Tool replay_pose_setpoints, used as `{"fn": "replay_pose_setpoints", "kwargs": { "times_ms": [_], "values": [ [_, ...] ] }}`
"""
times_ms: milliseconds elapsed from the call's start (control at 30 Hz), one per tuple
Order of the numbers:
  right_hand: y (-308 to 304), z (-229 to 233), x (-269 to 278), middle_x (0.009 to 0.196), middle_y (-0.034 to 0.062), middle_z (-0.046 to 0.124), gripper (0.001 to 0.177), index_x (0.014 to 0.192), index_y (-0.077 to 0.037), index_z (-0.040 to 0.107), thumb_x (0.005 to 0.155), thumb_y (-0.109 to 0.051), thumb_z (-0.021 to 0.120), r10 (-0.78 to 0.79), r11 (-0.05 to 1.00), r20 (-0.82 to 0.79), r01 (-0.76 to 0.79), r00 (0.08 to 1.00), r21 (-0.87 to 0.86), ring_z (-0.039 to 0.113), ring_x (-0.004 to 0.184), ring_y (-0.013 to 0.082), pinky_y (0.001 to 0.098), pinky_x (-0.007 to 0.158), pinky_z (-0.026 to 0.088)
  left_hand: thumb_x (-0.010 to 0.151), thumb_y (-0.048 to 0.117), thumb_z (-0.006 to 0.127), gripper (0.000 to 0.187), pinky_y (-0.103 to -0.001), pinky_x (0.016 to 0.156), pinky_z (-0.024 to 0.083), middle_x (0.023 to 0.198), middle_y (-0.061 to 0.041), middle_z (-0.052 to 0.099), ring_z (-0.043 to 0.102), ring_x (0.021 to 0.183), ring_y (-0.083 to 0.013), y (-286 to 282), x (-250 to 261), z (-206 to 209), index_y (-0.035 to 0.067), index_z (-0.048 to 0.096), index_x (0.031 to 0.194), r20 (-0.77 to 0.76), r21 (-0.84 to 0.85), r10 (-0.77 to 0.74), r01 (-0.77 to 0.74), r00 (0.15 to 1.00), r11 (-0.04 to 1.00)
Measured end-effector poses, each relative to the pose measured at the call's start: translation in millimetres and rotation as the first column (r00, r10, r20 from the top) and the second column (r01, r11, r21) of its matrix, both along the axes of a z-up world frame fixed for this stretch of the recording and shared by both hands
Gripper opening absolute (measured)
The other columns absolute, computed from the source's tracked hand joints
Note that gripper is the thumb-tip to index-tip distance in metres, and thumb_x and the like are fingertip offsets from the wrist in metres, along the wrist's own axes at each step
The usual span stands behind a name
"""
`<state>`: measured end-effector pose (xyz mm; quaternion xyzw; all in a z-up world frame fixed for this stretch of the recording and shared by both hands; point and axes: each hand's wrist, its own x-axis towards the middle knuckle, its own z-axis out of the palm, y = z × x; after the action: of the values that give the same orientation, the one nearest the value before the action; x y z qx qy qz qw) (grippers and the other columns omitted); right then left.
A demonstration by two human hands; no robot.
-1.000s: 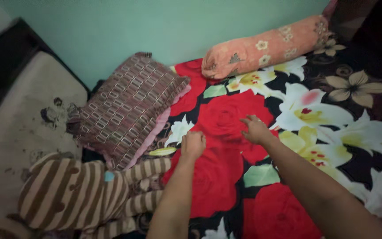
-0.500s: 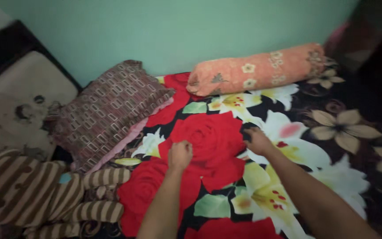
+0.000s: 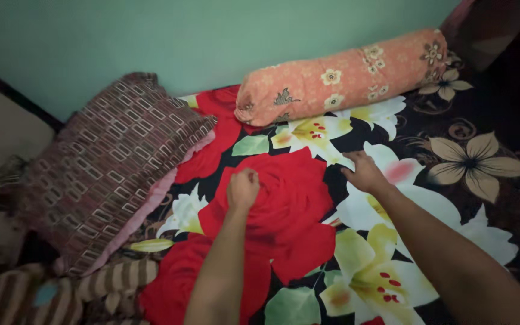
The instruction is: The person tidies a bed by placing and smoothing pillows, a bolster, and a stuffed toy onto the mattress.
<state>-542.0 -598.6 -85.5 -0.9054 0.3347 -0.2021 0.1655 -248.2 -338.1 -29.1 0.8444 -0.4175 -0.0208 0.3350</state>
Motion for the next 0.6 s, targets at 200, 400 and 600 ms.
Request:
{"fn": "replay_pose_setpoints", "kwargs": {
  "times_ms": [200,400,600],
  "values": [
    [-91.1,-26.6,26.5,0.131,0.0257,0.063,0.058,0.135,-0.006,0.065,0.083,-0.028,0.080,-0.126,0.990,0.030,0.124,0.992,0.070,0.059,0.125,0.0413,0.0455,0.106,0.046,0.090,0.024,0.067,0.024,-0.047,0.084,0.057,0.095,-0.017,0.075,0.073,0.094,-0.0361,-97.1,51.7,-15.6,0.006,0.074,0.105,-0.174,-0.135,-0.007,-0.017,0.985,0.991],
    [-221.9,-75.9,82.3,0.112,0.0144,0.076,0.049,0.132,-0.001,0.069,0.093,-0.030,0.074,-0.420,0.848,0.262,0.274,0.869,0.453,0.072,0.100,0.0247,0.0380,0.091,0.054,0.084,0.024,0.073,0.042,-0.049,0.095,0.052,0.119,-0.021,0.069,0.066,0.111,-0.0394,-203.5,109.8,-7.0,0.005,0.068,0.122,-0.022,-0.162,0.025,-0.028,0.999,0.986],
    [-286.1,-70.6,129.8,0.103,0.0071,0.052,0.072,0.146,0.001,0.051,0.101,-0.051,0.072,-0.733,0.372,0.256,0.056,0.630,0.927,0.050,0.091,0.0251,0.0559,0.089,0.055,0.071,0.036,0.087,0.095,-0.053,0.105,0.042,0.136,-0.028,0.055,0.053,0.128,-0.0464,-313.6,143.4,-7.3,-0.003,0.040,0.144,0.028,-0.149,0.104,-0.099,0.994,0.984]
  ]
}}
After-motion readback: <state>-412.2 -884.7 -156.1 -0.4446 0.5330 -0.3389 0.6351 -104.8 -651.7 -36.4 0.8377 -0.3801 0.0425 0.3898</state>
